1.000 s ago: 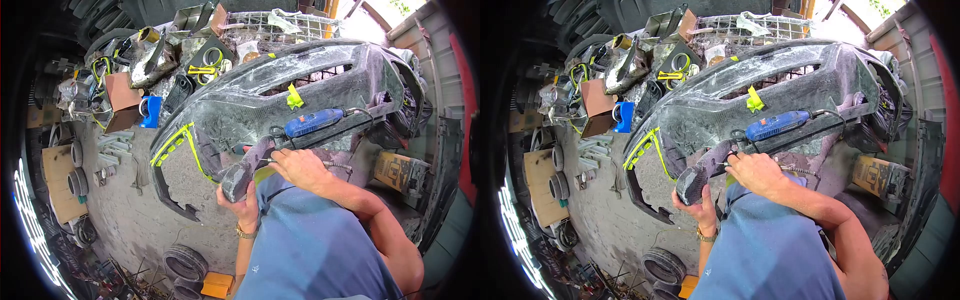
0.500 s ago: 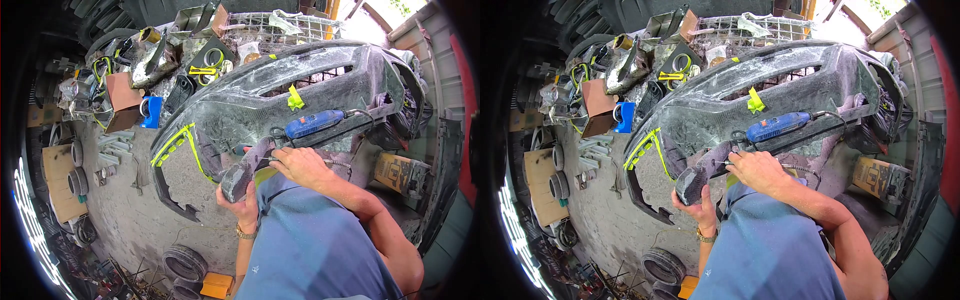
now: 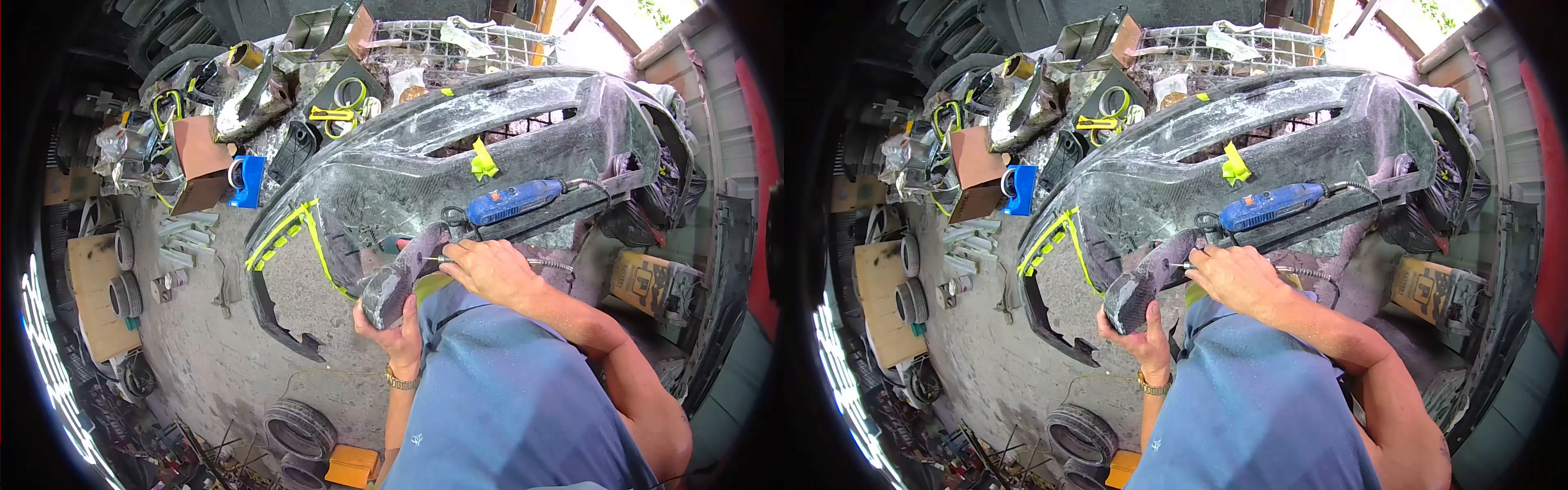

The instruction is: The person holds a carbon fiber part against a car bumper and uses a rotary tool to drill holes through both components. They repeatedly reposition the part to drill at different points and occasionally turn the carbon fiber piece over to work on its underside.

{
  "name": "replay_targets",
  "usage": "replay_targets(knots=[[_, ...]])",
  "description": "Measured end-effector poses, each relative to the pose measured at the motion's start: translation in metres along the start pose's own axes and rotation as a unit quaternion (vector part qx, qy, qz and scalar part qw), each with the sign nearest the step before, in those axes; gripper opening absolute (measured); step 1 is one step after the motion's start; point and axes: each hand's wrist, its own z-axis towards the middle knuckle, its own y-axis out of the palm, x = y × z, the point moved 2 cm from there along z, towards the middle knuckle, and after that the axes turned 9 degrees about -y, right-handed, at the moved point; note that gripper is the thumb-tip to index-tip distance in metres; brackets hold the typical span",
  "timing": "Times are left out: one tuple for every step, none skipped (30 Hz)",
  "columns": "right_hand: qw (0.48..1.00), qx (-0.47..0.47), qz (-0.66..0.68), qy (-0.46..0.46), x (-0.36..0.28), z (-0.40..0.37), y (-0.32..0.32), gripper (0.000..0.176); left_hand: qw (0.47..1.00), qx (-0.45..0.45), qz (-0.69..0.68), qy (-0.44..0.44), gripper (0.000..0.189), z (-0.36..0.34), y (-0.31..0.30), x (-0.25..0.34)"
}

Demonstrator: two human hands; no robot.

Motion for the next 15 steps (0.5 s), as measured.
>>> replay_targets(knots=[[1.0, 0.0, 0.0, 0.0, 0.0, 0.0, 0.0, 0.027, 1.0, 0.0, 0.0, 0.0, 0.076, 0.0, 0.0, 0.0], [1.0, 0.001, 0.003, 0.0, 0.001, 0.0, 0.001, 0.027, 1.0, 0.002, 0.023, 0.01, 0.076, 0.001, -0.001, 0.002], [1.0, 0.002, 0.005, 0.0, 0.002, 0.0, 0.001, 0.027, 0.999, 0.004, 0.045, 0.019, 0.075, 0.001, -0.001, 0.002], [1.0, 0.002, 0.005, 0.0, 0.002, 0.0, 0.001, 0.027, 0.999, 0.003, 0.045, 0.019, 0.075, 0.001, -0.001, 0.002], [1.0, -0.003, 0.006, 0.006, 0.001, 0.0, 0.001, 0.027, 0.999, 0.003, 0.044, 0.014, 0.075, 0.001, -0.001, 0.001], [1.0, -0.007, 0.008, 0.012, 0.001, 0.001, 0.001, 0.028, 0.999, 0.003, 0.043, 0.008, 0.075, 0.001, -0.001, 0.0], [1.0, -0.007, 0.007, 0.012, 0.001, 0.001, 0.001, 0.028, 0.999, 0.003, 0.043, 0.009, 0.075, 0.001, 0.0, 0.0], [1.0, 0.003, 0.013, 0.013, 0.003, 0.0, 0.003, 0.027, 0.999, 0.002, 0.033, 0.008, 0.074, 0.001, 0.0, -0.001], [1.0, 0.013, 0.019, 0.014, 0.003, -0.001, 0.003, 0.028, 1.0, 0.001, 0.024, 0.006, 0.074, 0.0, 0.0, -0.001], [1.0, 0.013, 0.019, 0.013, 0.003, -0.001, 0.003, 0.028, 1.0, 0.002, 0.024, 0.007, 0.074, 0.0, 0.0, -0.001], [1.0, 0.01, 0.028, 0.008, 0.003, -0.002, 0.002, 0.027, 1.0, -0.001, 0.022, 0.004, 0.074, 0.001, -0.001, -0.001], [0.999, 0.007, 0.035, 0.004, 0.003, -0.002, 0.0, 0.027, 1.0, -0.004, 0.018, 0.001, 0.074, 0.001, -0.001, -0.002], [0.999, 0.006, 0.035, 0.004, 0.002, -0.003, -0.003, 0.027, 1.0, -0.004, 0.018, 0.0, 0.074, 0.0, -0.001, -0.002], [0.999, 0.004, 0.033, 0.013, 0.002, -0.004, -0.006, 0.027, 1.0, -0.003, 0.025, 0.002, 0.073, 0.0, -0.001, -0.002], [0.999, 0.001, 0.032, 0.021, 0.002, -0.004, -0.007, 0.027, 0.999, -0.002, 0.033, 0.004, 0.073, 0.0, -0.001, -0.002]])
